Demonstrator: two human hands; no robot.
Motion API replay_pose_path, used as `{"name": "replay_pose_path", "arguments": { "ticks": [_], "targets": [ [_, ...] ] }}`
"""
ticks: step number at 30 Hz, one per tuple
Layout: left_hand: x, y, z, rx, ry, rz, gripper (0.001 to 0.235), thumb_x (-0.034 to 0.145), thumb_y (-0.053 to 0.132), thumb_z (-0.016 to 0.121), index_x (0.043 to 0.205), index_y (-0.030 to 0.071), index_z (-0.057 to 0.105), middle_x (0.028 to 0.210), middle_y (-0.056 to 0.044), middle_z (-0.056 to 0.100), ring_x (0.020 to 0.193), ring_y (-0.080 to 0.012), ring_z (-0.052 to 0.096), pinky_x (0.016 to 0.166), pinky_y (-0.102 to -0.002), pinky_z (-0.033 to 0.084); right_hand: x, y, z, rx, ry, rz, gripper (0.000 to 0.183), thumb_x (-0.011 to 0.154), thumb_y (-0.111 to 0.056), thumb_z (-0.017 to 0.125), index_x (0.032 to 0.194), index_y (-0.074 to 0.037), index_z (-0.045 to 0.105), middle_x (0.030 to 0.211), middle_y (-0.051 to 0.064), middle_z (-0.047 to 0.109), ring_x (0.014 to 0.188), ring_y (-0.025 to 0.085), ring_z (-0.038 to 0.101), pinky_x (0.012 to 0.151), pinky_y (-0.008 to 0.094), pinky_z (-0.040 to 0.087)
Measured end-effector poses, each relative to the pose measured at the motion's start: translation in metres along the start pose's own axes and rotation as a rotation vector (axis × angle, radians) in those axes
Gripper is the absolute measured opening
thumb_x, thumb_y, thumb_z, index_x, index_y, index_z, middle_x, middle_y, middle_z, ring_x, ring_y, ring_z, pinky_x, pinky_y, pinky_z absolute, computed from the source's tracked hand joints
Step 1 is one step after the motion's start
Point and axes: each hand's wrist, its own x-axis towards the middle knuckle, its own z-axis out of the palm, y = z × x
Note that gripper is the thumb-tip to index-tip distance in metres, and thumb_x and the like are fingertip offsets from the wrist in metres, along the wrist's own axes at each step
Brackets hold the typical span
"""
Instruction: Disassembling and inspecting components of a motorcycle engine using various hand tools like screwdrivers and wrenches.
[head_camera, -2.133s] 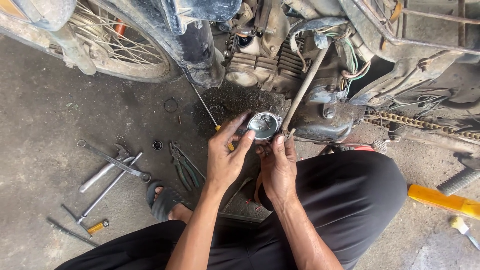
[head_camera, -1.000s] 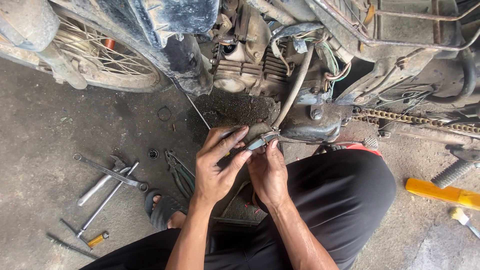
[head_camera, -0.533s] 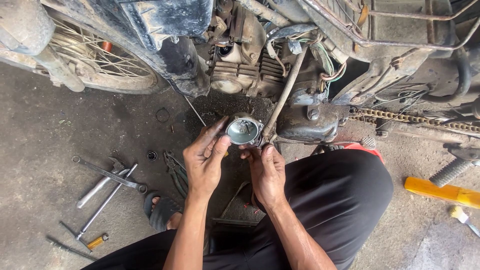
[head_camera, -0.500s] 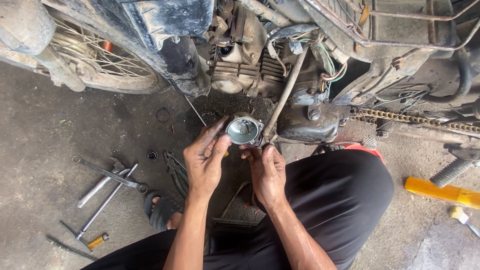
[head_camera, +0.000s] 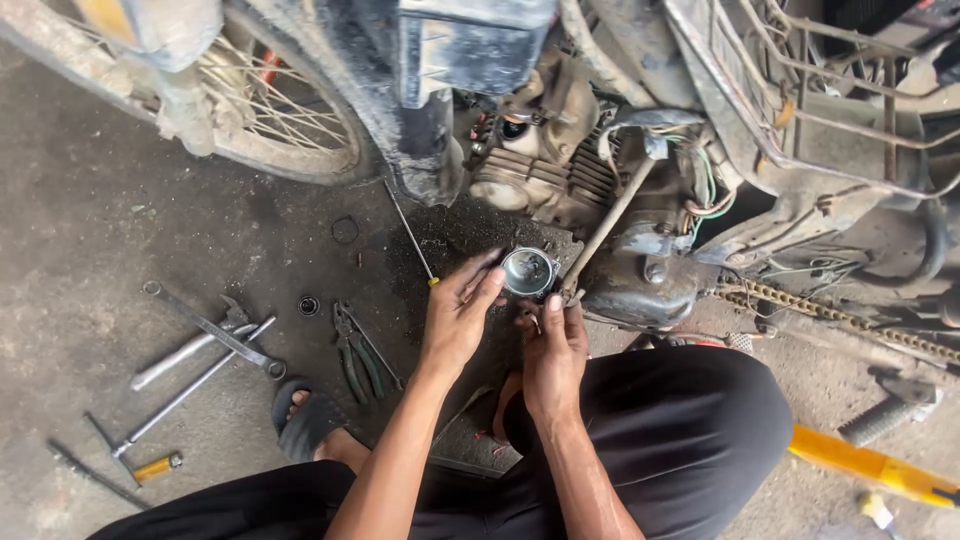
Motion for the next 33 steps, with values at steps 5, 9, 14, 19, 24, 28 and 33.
{"name": "replay_pose_path", "arguments": {
  "ticks": [5,9,14,19,24,28,33],
  "targets": [
    [0.006,-0.019,-0.011,-0.013,0.054,-0.145,0.04,0.104,0.024,0.061,0.141,0.007,0.06,0.136,-0.029,0.062,0.115,-0.0348,0.065,0.085,-0.037,0.06,0.019,0.02,0.001,-0.233,0.115,0.076,0.017,0.103,-0.021,0.066,0.11,-0.013,0.054,0.109,0.003,0.057,0.095,0.019,0.066,0.073,0.026,0.054],
    [0.01,-0.06,-0.026,-0.078,0.16,-0.205,0.035,0.102,0.03,0.066,0.127,0.005,0.07,0.116,-0.019,0.073,0.103,-0.0236,0.068,0.081,-0.03,0.06,0.031,0.018,0.008,-0.249,0.166,0.152,0.017,0.104,-0.024,0.065,0.114,-0.018,0.053,0.097,0.011,0.063,0.068,0.019,0.063,0.045,0.019,0.04],
    [0.015,-0.11,-0.047,-0.154,0.22,-0.251,0.016,0.098,0.02,0.073,0.104,0.006,0.076,0.081,-0.009,0.075,0.072,-0.0098,0.068,0.065,-0.018,0.057,0.034,0.022,0.015,-0.367,0.157,-0.026,0.029,0.107,-0.019,0.058,0.134,-0.015,0.05,0.122,0.009,0.053,0.098,0.022,0.066,0.074,0.032,0.058],
    [0.007,-0.125,-0.063,-0.179,0.303,-0.314,0.023,0.104,0.024,0.066,0.105,0.003,0.074,0.074,-0.01,0.071,0.064,-0.012,0.065,0.058,-0.021,0.056,0.031,0.039,0.005,-0.411,0.136,-0.065,0.073,0.104,-0.014,0.064,0.162,-0.013,0.021,0.141,0.026,0.046,0.118,0.034,0.064,0.094,0.049,0.058],
    [0.005,-0.158,-0.081,-0.074,0.5,-0.321,0.021,0.107,0.01,0.056,0.122,0.0,0.066,0.089,-0.014,0.065,0.075,-0.0173,0.065,0.064,-0.026,0.059,-0.018,0.026,0.044,-0.494,0.157,-0.069,0.089,0.1,-0.011,0.067,0.165,-0.01,0.006,0.15,0.039,0.039,0.128,0.046,0.059,0.101,0.059,0.055],
    [0.009,-0.203,-0.092,-0.102,0.632,-0.368,0.025,0.1,0.008,0.064,0.124,0.004,0.064,0.104,-0.018,0.071,0.093,-0.0256,0.069,0.077,-0.036,0.058,-0.042,0.019,0.05,-0.483,0.263,-0.036,0.054,0.1,-0.009,0.058,0.15,-0.01,0.036,0.128,0.021,0.055,0.108,0.029,0.063,0.091,0.044,0.052],
    [0.018,-0.235,-0.086,-0.212,0.705,-0.556,0.015,0.099,0.017,0.064,0.112,0.01,0.069,0.096,-0.009,0.076,0.072,-0.0221,0.071,0.064,-0.038,0.056,-0.001,-0.005,0.075,-0.463,0.005,-0.074,0.024,0.1,-0.022,0.06,0.117,-0.006,0.067,0.084,0.006,0.064,0.079,0.019,0.06,0.074,0.036,0.049]
  ]
}}
